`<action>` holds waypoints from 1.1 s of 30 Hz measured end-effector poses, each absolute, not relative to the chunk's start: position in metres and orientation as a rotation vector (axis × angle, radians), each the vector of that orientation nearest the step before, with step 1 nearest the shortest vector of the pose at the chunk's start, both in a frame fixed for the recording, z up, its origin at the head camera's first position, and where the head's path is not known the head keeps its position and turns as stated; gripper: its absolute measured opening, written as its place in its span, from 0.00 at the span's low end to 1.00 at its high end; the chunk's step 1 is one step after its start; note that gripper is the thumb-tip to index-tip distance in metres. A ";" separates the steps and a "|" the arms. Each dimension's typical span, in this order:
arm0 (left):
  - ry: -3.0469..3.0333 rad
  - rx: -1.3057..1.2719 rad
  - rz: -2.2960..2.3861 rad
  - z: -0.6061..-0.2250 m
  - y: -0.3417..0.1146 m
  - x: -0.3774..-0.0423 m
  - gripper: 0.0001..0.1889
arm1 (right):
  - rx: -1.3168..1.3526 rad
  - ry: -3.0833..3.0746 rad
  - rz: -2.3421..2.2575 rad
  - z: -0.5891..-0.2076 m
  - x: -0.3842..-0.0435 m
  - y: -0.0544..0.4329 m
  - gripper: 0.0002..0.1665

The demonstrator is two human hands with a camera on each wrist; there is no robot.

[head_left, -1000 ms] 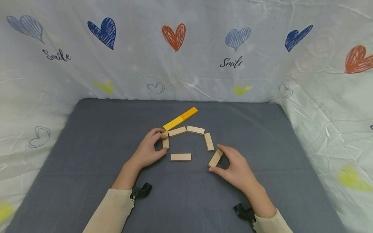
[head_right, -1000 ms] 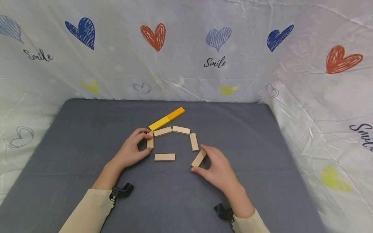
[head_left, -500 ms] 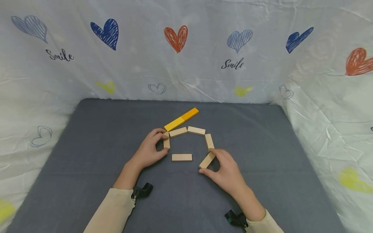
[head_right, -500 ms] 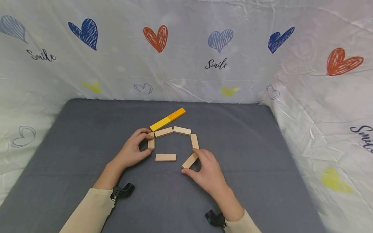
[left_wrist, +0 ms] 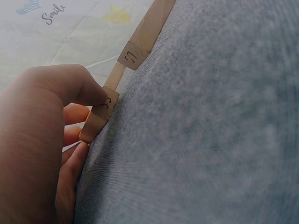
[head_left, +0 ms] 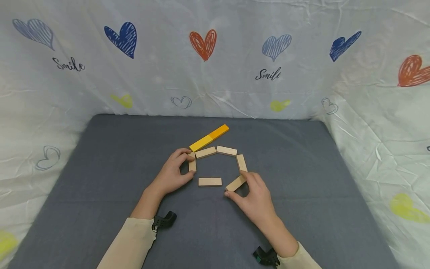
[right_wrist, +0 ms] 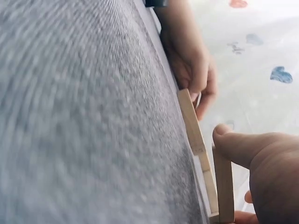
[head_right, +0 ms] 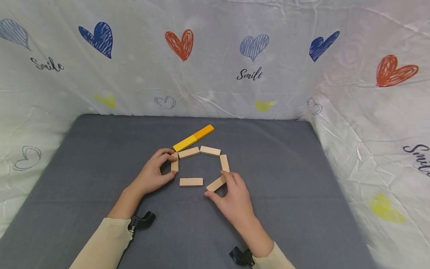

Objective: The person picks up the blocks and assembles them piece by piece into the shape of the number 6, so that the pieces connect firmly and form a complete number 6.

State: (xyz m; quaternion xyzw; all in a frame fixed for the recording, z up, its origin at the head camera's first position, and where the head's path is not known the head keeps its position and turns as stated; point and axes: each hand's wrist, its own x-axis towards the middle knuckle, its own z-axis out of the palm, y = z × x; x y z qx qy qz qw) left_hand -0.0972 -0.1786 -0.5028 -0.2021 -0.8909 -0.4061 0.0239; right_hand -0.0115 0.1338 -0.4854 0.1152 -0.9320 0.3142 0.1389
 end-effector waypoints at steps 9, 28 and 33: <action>-2.761 -0.619 -1.248 -0.503 -0.178 -0.097 0.20 | 0.258 -2.742 0.857 -0.488 -0.011 0.124 0.52; -2.755 -0.625 -1.254 -0.504 -0.177 -0.096 0.20 | 0.238 -2.731 0.645 -0.491 -0.016 0.111 0.56; -2.745 -0.630 -1.263 -0.505 -0.177 -0.096 0.20 | 0.246 -2.724 0.600 -0.491 -0.018 0.110 0.56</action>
